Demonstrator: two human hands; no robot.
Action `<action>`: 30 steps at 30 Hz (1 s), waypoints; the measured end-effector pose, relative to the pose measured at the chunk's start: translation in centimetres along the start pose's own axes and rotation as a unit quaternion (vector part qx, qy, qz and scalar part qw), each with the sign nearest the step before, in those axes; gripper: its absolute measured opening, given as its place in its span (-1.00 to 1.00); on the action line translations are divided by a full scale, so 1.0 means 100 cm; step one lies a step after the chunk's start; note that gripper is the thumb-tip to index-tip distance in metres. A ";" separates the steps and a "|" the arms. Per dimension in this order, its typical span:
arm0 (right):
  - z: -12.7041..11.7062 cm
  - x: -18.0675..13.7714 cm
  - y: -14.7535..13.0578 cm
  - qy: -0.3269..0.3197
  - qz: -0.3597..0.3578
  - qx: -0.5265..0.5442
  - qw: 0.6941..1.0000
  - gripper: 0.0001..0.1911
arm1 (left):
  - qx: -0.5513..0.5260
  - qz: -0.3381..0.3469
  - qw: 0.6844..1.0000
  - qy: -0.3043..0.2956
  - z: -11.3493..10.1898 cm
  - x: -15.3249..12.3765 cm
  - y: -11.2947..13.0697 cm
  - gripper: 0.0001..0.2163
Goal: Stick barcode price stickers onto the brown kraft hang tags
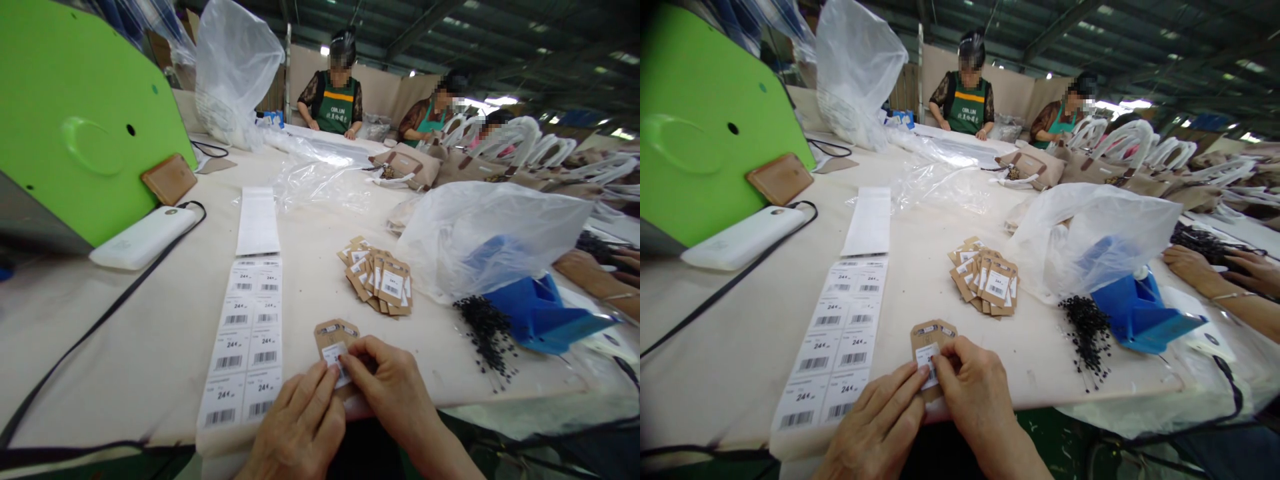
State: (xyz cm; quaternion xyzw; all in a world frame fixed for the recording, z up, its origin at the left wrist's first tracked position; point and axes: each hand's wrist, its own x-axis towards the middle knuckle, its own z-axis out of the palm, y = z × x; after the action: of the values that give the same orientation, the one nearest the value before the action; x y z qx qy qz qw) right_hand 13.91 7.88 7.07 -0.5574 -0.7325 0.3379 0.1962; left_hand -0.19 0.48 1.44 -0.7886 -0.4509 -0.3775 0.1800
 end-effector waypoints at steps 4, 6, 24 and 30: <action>-0.001 -0.001 -0.005 -0.002 -0.008 -0.080 0.997 -0.84 | 0.003 0.010 1.000 -0.009 -0.004 0.004 -0.001 -0.69; -0.002 -0.002 -0.007 -0.004 -0.012 -0.119 0.993 -0.86 | 0.001 0.010 1.000 -0.017 -0.002 0.004 0.000 -0.69; 0.011 -0.016 0.008 0.179 -0.322 -0.242 0.898 -0.76 | -0.025 -0.016 1.000 0.000 0.000 0.002 0.001 -0.70; 0.018 -0.015 0.021 0.166 -0.386 -0.227 0.879 -0.66 | 0.003 0.003 0.999 0.039 0.002 0.006 -0.003 -0.71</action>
State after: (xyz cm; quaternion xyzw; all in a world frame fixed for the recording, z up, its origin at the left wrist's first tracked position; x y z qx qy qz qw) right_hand 14.64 6.29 4.45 -0.3081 -0.9026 -0.0375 0.2983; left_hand -0.15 1.11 1.77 -0.7740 -0.4421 -0.4064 0.2007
